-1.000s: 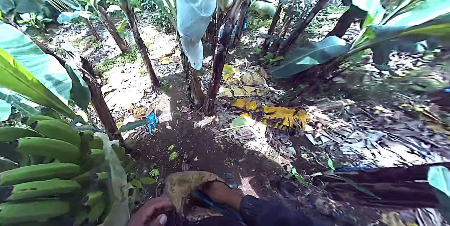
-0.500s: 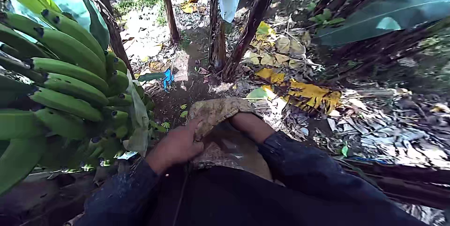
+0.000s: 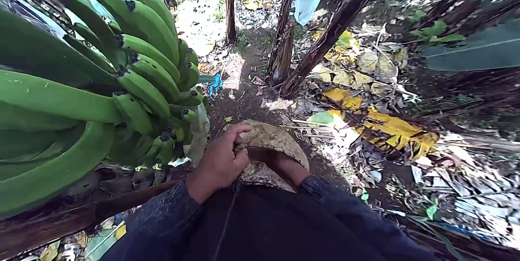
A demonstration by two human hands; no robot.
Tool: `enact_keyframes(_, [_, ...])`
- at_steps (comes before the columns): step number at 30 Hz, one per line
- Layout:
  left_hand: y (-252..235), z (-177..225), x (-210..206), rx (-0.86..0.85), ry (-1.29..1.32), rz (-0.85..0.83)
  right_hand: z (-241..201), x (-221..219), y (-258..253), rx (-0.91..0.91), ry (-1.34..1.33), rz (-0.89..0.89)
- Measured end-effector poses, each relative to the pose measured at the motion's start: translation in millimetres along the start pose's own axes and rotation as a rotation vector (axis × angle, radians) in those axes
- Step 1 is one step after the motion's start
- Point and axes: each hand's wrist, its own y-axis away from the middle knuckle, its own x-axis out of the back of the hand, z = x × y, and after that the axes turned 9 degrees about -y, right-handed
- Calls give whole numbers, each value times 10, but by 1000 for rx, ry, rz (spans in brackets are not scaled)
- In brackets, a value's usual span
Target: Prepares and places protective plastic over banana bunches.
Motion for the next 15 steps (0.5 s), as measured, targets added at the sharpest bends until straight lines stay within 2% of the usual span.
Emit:
enact_keyframes(2, [-37, 27, 49, 50, -45, -73, -29, -17, -14, 49, 22, 39])
enact_keyframes(3, [-57, 56, 138, 85, -96, -117, -65, -50, -15, 132, 53, 42])
enact_keyframes(5, [-108, 111, 323, 174, -222, -232, -181, -66, 98, 383, 175, -23])
enact_keyframes(7, [-146, 109, 398, 215, -319, -342, -249, 61, 325, 614, 171, -35])
enact_keyframes(8, [-155, 90, 411, 205, -352, -382, -303, 229, 450, 686, 80, 35])
enact_keyframes(12, [-208, -32, 313, 72, -364, -486, -600, 1208, 821, 786, -411, 515])
enact_keyframes(15, [-307, 25, 246, -31, -139, -518, -650, 1595, 823, 940, -558, 569])
